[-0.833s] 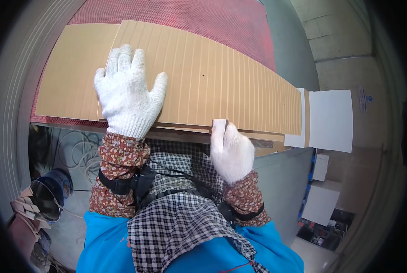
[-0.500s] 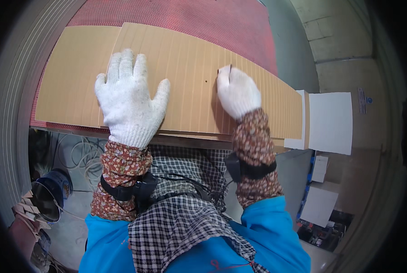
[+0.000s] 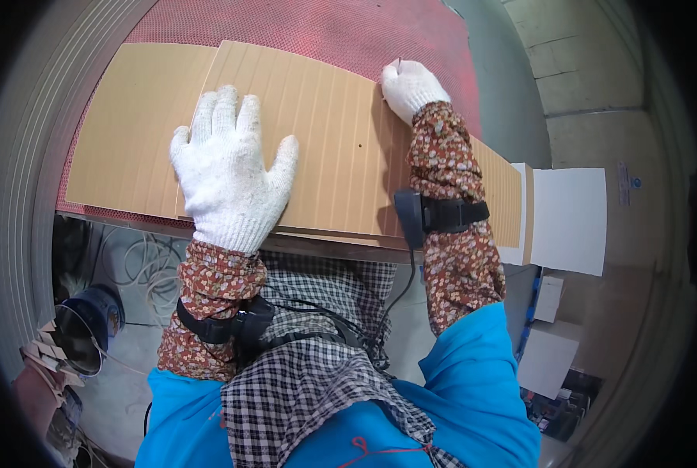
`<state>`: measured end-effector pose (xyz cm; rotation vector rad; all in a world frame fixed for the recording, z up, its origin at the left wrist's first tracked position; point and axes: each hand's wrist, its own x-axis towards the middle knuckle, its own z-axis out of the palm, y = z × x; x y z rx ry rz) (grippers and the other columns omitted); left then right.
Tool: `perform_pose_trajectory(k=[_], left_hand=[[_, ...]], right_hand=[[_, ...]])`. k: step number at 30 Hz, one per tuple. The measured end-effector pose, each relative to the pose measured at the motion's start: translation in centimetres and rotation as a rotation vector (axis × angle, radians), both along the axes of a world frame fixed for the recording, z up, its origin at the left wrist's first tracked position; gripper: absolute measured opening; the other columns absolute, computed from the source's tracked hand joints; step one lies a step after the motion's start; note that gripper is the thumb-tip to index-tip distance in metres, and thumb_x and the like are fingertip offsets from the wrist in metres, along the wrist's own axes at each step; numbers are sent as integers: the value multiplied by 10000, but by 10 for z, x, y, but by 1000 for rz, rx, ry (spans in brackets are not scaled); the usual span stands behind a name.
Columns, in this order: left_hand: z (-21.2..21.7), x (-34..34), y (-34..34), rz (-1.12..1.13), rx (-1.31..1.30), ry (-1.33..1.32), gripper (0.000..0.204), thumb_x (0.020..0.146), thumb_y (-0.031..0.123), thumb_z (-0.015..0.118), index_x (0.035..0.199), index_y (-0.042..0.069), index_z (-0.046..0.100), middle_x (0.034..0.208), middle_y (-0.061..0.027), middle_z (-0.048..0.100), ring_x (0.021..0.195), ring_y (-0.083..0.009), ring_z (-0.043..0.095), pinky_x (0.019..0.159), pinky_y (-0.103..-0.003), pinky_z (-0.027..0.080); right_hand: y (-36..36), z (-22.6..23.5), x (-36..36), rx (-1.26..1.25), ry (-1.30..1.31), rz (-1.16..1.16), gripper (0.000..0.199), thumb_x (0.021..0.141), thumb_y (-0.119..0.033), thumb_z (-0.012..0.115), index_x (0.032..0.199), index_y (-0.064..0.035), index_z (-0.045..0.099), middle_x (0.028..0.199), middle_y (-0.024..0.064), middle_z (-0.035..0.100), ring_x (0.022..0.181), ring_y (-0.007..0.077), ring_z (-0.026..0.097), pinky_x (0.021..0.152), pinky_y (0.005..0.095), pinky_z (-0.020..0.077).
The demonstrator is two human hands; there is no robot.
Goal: The person is applying edging tape to the side of a wooden furniture panel and trimming it.
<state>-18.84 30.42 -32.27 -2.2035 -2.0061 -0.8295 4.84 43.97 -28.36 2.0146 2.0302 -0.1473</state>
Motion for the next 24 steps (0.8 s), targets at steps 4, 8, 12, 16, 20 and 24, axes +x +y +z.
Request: perform_pose_trajectory(k=[4,8,12,16,20,24], left_hand=[[-2,-2,-4,8,20,2,576,839,353,761,1278,-6,659,1375,-194,614,1336,-340,542,1050,-503,423],[-2,4,-3,-6,71,-13,547,823,359,769,1232,10,669,1324,-159,622,1292,-308,545,1005,-501,423],[-4,1,-5,-8,68,-22,547,819,361,772,1226,10,669,1324,-157,624,1290,-307,547,1000,-497,425],[7,-2,-5,-10,44,-21,556,818,367,775,1234,16,666,1344,-163,618,1309,-306,534,1000,-498,423],[25,11,-13,-18,56,-34,567,813,370,783,1245,24,660,1364,-184,602,1336,-332,507,1015,-500,417],[43,26,-24,12,43,-14,570,811,360,787,1262,40,653,1412,-244,540,1344,-397,477,1051,-545,403]], right_hand=[[-39,-23,3,152,58,62,429,1028,-235,416,1106,61,717,1134,297,720,1065,415,719,923,510,589],[-120,-23,5,251,-129,290,342,1036,-177,464,1085,85,676,1035,307,717,913,378,755,683,451,627],[-200,-10,-25,244,45,40,256,1020,-161,529,1087,46,664,918,237,712,651,317,738,497,429,563],[-252,-5,-43,336,144,-71,260,1043,-241,572,935,-18,651,525,115,594,484,284,672,446,399,527],[-279,8,-34,405,226,-188,274,1038,-266,590,905,-31,638,517,121,605,473,297,667,427,419,513],[-282,34,-15,474,288,-165,313,1037,-287,605,821,-61,587,494,125,599,455,308,658,401,438,491]])
